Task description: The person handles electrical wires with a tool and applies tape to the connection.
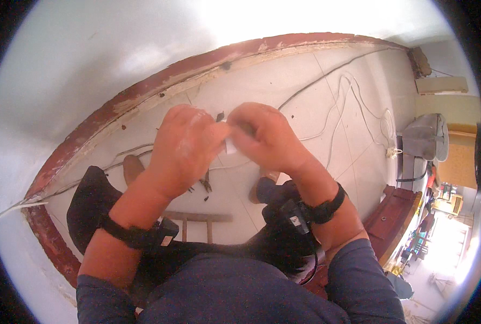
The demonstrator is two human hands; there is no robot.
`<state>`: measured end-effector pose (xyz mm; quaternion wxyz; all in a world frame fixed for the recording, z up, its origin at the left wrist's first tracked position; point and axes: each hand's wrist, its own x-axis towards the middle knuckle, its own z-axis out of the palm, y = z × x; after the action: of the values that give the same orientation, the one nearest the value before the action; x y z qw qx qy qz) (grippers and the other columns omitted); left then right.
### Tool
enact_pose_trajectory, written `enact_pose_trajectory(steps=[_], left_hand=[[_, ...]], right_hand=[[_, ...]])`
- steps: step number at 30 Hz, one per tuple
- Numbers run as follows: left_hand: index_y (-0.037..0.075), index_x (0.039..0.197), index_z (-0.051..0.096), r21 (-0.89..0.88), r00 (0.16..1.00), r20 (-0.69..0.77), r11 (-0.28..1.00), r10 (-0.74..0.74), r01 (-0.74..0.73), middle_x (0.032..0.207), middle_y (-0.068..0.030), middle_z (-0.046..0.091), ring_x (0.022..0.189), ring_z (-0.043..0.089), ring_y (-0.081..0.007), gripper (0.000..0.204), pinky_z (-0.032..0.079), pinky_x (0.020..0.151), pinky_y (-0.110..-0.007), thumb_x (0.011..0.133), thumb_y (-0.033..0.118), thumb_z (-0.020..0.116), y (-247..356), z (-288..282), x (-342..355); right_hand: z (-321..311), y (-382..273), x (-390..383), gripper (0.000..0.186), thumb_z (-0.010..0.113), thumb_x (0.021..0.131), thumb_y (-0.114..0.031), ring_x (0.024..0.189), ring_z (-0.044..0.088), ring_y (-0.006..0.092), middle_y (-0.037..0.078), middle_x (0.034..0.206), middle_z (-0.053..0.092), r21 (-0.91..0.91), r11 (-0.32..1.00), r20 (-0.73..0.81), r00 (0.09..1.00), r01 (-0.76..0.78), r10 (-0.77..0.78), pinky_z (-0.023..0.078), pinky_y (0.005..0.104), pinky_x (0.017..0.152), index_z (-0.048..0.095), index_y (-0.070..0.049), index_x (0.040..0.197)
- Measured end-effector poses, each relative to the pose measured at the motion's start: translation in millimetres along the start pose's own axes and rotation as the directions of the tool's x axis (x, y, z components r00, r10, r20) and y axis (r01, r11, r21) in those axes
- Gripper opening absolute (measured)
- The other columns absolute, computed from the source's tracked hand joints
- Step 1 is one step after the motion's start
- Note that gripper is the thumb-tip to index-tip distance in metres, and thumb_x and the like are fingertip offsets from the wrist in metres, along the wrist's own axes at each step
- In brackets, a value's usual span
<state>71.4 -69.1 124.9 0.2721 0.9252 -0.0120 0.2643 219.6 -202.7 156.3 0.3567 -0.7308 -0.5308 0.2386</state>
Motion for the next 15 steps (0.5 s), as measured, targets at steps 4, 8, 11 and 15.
enact_pose_trajectory(steps=[4, 8, 11, 15], left_hand=[[0.01, 0.099, 0.057, -0.004, 0.998, -0.014, 0.998, 0.061, -0.061, 0.09, -0.0118, 0.059, 0.088, 0.056, -0.0335, 0.034, 0.043, 0.08, -0.047, 0.068, 0.004, 0.071, 1, 2, 0], [0.01, 0.097, 0.062, -0.05, 0.992, -0.123, 0.999, -0.005, -0.001, 0.083, -0.0097, 0.057, 0.079, 0.056, -0.0304, 0.025, 0.044, 0.075, -0.041, 0.072, 0.007, 0.065, 7, 5, 3], [0.007, 0.102, 0.059, -0.252, 0.973, -0.104, 0.951, -0.208, 0.176, 0.087, -0.0126, 0.059, 0.081, 0.057, -0.0338, 0.028, 0.047, 0.076, -0.041, 0.075, 0.002, 0.062, 8, 7, -3], [0.004, 0.105, 0.055, -0.555, 0.839, 0.084, 0.674, -0.538, 0.488, 0.093, -0.012, 0.062, 0.085, 0.061, -0.0239, 0.02, 0.049, 0.077, -0.034, 0.084, 0.003, 0.057, 17, 4, -1]], right_hand=[[-3, 2, 0, 0.013, 0.064, 0.081, -0.007, 0.073, 0.059, 0.0204, 0.011, 0.079, 0.061, 0.073, 0.997, 0.028, 0.999, -0.019, 0.017, 0.047, 0.0316, 0.067, 0.063, -0.001, 0.092], [-14, -1, 1, 0.01, 0.061, 0.086, -0.007, 0.073, 0.055, 0.0076, 0.002, 0.077, 0.059, 0.237, 0.953, 0.149, 0.976, -0.191, 0.158, 0.044, 0.0242, 0.063, 0.065, -0.001, 0.094], [-17, -4, 3, 0.01, 0.059, 0.089, -0.006, 0.074, 0.053, 0.0046, -0.001, 0.079, 0.059, 0.351, 0.87, 0.237, 0.932, -0.346, 0.275, 0.043, 0.0214, 0.063, 0.065, -0.001, 0.095], [-13, 6, -1, 0.011, 0.06, 0.088, -0.005, 0.075, 0.053, 0.0045, -0.001, 0.081, 0.059, 0.398, 0.89, 0.164, 0.971, -0.225, 0.172, 0.043, 0.0215, 0.064, 0.065, -0.001, 0.097]])
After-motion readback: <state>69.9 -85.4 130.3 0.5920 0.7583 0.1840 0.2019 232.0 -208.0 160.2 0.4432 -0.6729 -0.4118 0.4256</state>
